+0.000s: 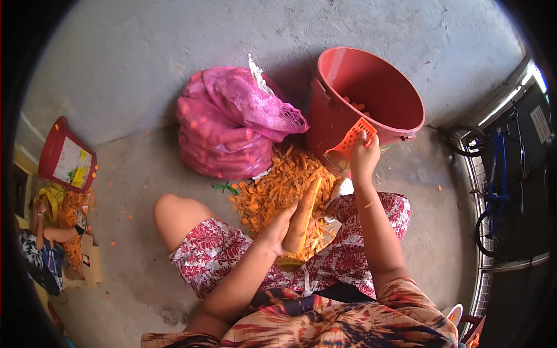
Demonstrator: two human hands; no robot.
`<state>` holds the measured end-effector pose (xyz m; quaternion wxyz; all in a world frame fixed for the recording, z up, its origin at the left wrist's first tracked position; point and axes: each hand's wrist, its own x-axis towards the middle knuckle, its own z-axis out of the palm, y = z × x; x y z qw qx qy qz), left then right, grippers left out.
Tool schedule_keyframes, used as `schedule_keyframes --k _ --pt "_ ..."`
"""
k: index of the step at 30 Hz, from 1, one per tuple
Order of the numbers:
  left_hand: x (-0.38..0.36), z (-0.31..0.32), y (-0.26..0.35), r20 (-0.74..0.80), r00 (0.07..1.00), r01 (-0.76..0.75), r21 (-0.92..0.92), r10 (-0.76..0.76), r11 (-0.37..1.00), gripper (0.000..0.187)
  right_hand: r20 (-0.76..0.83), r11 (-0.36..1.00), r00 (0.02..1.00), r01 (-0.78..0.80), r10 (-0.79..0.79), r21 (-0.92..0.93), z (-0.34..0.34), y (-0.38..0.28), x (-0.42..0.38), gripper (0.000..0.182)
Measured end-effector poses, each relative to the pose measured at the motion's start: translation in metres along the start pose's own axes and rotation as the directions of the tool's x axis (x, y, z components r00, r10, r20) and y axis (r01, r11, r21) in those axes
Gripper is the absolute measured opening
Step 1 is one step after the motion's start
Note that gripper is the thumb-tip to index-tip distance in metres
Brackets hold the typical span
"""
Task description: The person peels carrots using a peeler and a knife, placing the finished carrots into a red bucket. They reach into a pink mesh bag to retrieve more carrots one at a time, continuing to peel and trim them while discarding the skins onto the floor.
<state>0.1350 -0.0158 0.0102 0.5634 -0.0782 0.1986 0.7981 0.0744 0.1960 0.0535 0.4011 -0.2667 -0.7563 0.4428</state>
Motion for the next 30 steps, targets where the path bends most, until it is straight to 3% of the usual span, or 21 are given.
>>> schedule_keyframes --k 3,5,7,11,12,16,18,21,22,24,26,27,30 --pt "0.001 0.004 0.011 -0.141 0.987 -0.085 -0.017 0.082 0.996 0.036 0.192 0.982 0.981 -0.046 0.01 0.184 -0.001 -0.008 -0.025 0.011" --pt "0.008 -0.001 0.013 -0.169 0.978 -0.132 -0.06 0.121 0.989 0.033 0.396 0.92 0.916 -0.21 0.066 0.332 -0.01 -0.041 -0.056 0.009" --pt "0.011 0.006 0.017 -0.213 0.961 -0.196 -0.072 0.177 0.978 0.032 0.513 0.917 0.854 -0.268 0.084 0.296 -0.016 -0.058 -0.079 0.01" --pt "0.015 0.01 0.017 -0.165 0.96 -0.243 -0.076 0.228 0.967 0.031 0.526 0.941 0.85 -0.153 -0.03 0.301 -0.009 -0.045 -0.102 0.01" --pt "0.018 0.004 0.019 -0.089 0.971 -0.228 -0.085 0.22 0.97 0.03 0.528 0.939 0.848 -0.134 -0.058 0.318 -0.009 -0.043 -0.104 0.011" --pt "0.022 0.003 0.018 -0.128 0.975 -0.2 -0.128 0.184 0.971 0.029 0.583 0.988 0.812 -0.073 -0.022 0.139 -0.017 -0.047 -0.104 0.009" --pt "0.02 0.008 0.018 -0.153 0.969 -0.209 -0.099 0.192 0.973 0.03 0.543 0.992 0.838 -0.012 -0.06 0.128 -0.016 -0.045 -0.104 0.008" --pt "0.014 -0.01 0.008 0.096 0.99 -0.103 0.029 0.1 0.994 0.033 0.401 0.993 0.909 0.097 -0.117 0.07 -0.004 -0.015 -0.088 0.007" --pt "0.013 -0.007 0.005 -0.053 0.999 -0.008 0.071 0.012 0.997 0.036 0.247 0.982 0.956 0.124 -0.157 0.143 0.002 -0.012 -0.07 0.015" --pt "0.009 -0.004 -0.003 -0.061 0.998 -0.015 0.08 0.02 0.997 0.038 0.095 0.994 0.995 0.054 -0.045 -0.092 0.008 0.016 -0.031 0.018" --pt "0.005 -0.008 -0.008 0.023 1.0 0.007 0.068 -0.009 0.998 0.039 -0.013 0.997 1.0 0.007 -0.008 -0.074 0.005 0.016 -0.007 0.016" --pt "0.005 -0.007 -0.005 0.016 1.0 -0.01 0.014 0.01 1.0 0.038 -0.044 0.996 0.999 0.022 -0.026 -0.088 0.001 0.008 -0.003 0.015" --pt "0.004 -0.003 0.004 -0.015 0.997 -0.074 -0.09 0.073 0.993 0.037 0.142 0.977 0.99 -0.052 0.023 0.205 0.001 -0.003 -0.017 0.014"
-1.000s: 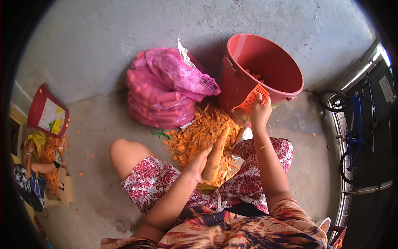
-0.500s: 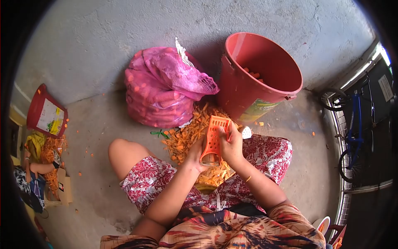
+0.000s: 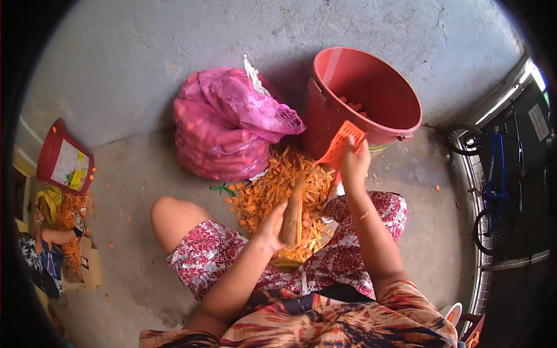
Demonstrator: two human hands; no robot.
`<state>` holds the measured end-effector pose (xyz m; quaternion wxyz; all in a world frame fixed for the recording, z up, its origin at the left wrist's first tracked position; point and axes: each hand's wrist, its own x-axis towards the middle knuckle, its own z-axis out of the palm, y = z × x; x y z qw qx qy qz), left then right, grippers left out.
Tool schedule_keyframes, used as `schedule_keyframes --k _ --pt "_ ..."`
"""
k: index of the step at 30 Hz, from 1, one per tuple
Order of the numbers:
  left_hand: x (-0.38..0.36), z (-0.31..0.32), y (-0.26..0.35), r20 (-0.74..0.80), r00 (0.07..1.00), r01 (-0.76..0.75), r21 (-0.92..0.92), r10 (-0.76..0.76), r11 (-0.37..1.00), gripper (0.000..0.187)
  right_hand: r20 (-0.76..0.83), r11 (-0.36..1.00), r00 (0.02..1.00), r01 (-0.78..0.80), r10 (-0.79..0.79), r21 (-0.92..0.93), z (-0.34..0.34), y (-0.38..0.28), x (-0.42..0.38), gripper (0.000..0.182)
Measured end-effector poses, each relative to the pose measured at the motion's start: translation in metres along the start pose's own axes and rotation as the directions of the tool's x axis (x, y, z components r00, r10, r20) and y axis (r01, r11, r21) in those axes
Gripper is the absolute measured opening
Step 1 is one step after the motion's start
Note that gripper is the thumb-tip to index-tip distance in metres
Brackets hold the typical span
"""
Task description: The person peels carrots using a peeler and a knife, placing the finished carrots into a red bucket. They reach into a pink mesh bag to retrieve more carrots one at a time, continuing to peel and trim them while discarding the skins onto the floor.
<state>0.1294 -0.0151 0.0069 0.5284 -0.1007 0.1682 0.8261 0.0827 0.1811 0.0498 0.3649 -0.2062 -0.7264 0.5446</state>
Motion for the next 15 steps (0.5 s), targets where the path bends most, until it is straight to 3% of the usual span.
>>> schedule_keyframes --k 5,7,8,12,15 --pt "0.014 -0.016 0.01 0.022 0.996 -0.089 0.045 0.088 0.995 0.038 0.397 0.985 0.903 -0.174 0.162 -0.005 0.002 -0.033 -0.065 0.014" --pt "0.02 -0.004 0.013 -0.016 0.993 -0.118 -0.027 0.118 0.993 0.037 0.416 0.977 0.896 -0.203 0.157 0.068 0.003 -0.02 -0.081 0.014" --pt "0.018 -0.001 0.016 0.094 0.991 -0.09 -0.046 0.094 0.995 0.037 0.396 0.986 0.915 -0.128 0.077 0.106 0.005 -0.017 -0.087 0.013" --pt "0.016 0.005 0.016 0.02 0.994 -0.109 -0.029 0.109 0.994 0.037 0.374 0.977 0.922 -0.166 0.105 0.136 0.004 -0.031 -0.095 0.01" --pt "0.02 -0.001 0.011 -0.039 0.992 -0.116 0.01 0.116 0.993 0.037 0.434 0.99 0.894 -0.134 0.108 0.03 0.002 -0.023 -0.095 0.014"
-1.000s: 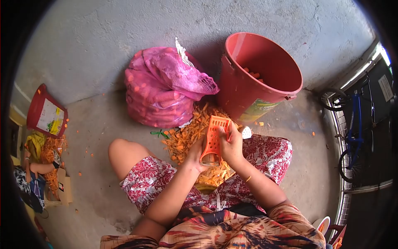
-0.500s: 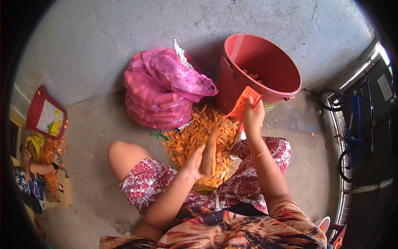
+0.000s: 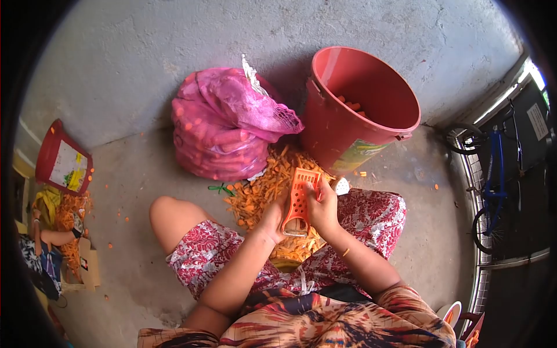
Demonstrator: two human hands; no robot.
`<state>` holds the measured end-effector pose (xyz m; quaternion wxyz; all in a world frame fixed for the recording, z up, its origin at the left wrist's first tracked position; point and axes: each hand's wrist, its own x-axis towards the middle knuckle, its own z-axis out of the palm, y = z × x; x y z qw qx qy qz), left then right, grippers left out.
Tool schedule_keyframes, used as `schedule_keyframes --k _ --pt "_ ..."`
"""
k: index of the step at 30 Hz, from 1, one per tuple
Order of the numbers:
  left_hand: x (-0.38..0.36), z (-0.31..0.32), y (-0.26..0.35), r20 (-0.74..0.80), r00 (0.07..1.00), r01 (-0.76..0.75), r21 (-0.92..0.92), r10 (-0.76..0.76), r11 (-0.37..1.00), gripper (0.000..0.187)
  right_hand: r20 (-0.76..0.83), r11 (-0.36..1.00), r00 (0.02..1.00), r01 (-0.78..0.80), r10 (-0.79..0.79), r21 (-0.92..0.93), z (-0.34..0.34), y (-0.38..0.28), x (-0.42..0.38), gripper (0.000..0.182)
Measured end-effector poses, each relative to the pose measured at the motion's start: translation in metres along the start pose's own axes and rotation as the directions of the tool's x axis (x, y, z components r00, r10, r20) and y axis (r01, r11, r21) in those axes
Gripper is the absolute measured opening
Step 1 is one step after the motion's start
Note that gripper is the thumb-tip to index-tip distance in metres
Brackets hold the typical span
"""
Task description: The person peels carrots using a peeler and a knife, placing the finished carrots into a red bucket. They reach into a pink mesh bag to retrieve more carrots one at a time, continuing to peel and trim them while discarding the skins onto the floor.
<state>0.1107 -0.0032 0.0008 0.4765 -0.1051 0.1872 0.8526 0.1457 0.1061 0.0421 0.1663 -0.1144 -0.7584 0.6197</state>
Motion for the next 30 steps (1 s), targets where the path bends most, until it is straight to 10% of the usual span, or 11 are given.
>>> schedule_keyframes --k 2,6,10,12,16,19,30 --pt "-0.002 0.009 -0.002 -0.095 0.995 -0.001 0.022 0.003 1.0 0.037 -0.056 0.995 0.997 0.047 -0.052 -0.084 -0.001 0.002 0.004 0.012" --pt "-0.014 -0.008 -0.01 0.226 0.937 0.253 0.09 -0.267 0.963 0.039 -0.3 0.938 0.934 0.086 -0.194 -0.336 -0.03 0.043 0.057 0.011" --pt "-0.028 0.002 -0.015 0.157 0.947 0.265 0.116 -0.281 0.957 0.04 -0.562 0.984 0.821 -0.007 -0.097 -0.18 -0.056 0.027 0.097 0.015" --pt "-0.025 -0.001 -0.015 -0.006 0.974 0.227 0.078 -0.227 0.971 0.038 -0.462 0.995 0.882 0.069 -0.094 -0.07 -0.054 0.023 0.09 0.014" --pt "-0.009 -0.023 -0.002 0.219 0.965 0.164 -0.079 -0.143 0.983 0.037 -0.214 0.999 0.976 -0.036 0.043 0.035 -0.028 -0.013 0.044 0.014" --pt "-0.009 0.003 0.002 0.017 0.997 -0.081 0.008 0.081 0.997 0.037 -0.107 0.999 0.994 -0.015 0.019 0.039 -0.009 -0.017 0.018 0.013" --pt "-0.009 -0.003 -0.004 0.044 0.995 0.088 0.099 -0.093 0.991 0.038 -0.179 0.982 0.975 0.102 -0.13 -0.159 -0.006 0.017 0.021 0.008"
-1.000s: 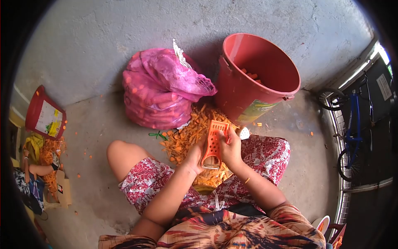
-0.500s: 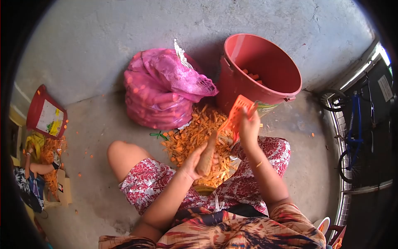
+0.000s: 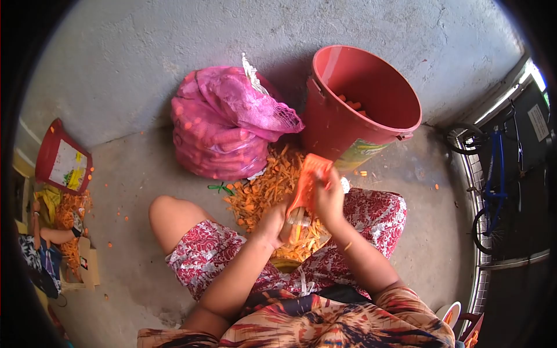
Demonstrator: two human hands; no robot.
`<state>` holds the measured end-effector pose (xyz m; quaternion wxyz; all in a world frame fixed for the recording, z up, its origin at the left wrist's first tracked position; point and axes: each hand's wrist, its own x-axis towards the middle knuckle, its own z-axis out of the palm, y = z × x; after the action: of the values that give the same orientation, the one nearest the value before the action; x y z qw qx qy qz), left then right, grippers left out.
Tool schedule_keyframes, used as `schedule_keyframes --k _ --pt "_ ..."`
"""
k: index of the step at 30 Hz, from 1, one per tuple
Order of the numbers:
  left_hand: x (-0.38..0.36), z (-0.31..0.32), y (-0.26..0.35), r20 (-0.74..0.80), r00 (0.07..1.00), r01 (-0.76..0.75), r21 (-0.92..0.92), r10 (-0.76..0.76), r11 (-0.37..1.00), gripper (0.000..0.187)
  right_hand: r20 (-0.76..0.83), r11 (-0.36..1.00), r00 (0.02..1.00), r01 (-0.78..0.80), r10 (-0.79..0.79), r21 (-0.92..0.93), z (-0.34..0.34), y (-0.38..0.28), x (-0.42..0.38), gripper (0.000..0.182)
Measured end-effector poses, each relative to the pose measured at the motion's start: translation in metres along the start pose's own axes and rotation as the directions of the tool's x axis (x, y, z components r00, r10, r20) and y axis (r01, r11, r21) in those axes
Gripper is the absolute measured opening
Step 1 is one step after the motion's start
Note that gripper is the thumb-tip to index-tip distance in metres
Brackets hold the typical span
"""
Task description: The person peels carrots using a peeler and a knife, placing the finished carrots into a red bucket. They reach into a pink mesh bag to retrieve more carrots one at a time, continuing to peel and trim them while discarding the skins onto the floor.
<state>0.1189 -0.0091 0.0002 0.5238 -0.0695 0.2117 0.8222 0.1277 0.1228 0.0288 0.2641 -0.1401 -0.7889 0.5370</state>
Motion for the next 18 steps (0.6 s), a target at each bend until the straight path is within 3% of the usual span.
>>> schedule_keyframes --k 1,2,4,6,7,9,12,14,15,18 --pt "-0.003 0.001 -0.004 -0.017 0.999 0.028 0.043 -0.027 0.999 0.039 -0.106 0.999 0.994 -0.01 0.006 -0.04 -0.007 -0.01 0.015 0.008" --pt "-0.006 0.003 -0.008 -0.035 0.998 0.055 0.085 -0.052 0.995 0.04 -0.198 0.966 0.978 0.004 -0.057 -0.259 -0.013 0.018 0.035 0.014" --pt "-0.011 0.012 -0.013 -0.061 0.996 0.073 0.128 -0.065 0.989 0.043 -0.371 0.989 0.929 -0.059 0.005 -0.136 -0.016 0.02 0.059 0.019" --pt "-0.012 0.014 -0.015 -0.09 0.992 0.091 0.074 -0.085 0.993 0.043 -0.378 0.99 0.921 -0.128 0.097 -0.058 -0.025 0.028 0.075 0.017" --pt "-0.009 0.005 -0.012 0.012 0.994 0.106 0.001 -0.106 0.994 0.039 -0.342 0.995 0.936 -0.098 0.09 -0.006 -0.024 0.027 0.074 0.016" --pt "-0.008 0.004 -0.006 -0.027 0.999 0.03 -0.048 -0.032 0.998 0.036 -0.275 0.994 0.959 -0.044 0.069 0.097 -0.026 0.018 0.068 0.016" --pt "-0.001 -0.003 -0.001 -0.023 0.998 -0.055 -0.034 0.054 0.998 0.034 -0.053 0.963 0.984 -0.155 0.171 0.222 -0.018 -0.015 0.033 0.014" --pt "0.001 0.002 0.004 0.025 0.993 -0.111 -0.007 0.111 0.994 0.035 0.102 0.951 0.967 -0.25 0.234 0.183 -0.013 -0.04 0.011 0.015" --pt "0.0 0.012 0.005 -0.07 0.987 -0.149 -0.018 0.147 0.989 0.037 0.133 0.959 0.972 -0.216 0.194 0.183 -0.01 -0.034 0.002 0.015" --pt "-0.004 0.026 0.009 -0.165 0.981 -0.129 -0.136 0.106 0.982 0.037 0.151 0.953 0.977 -0.181 0.148 0.242 0.001 -0.019 -0.013 0.012"
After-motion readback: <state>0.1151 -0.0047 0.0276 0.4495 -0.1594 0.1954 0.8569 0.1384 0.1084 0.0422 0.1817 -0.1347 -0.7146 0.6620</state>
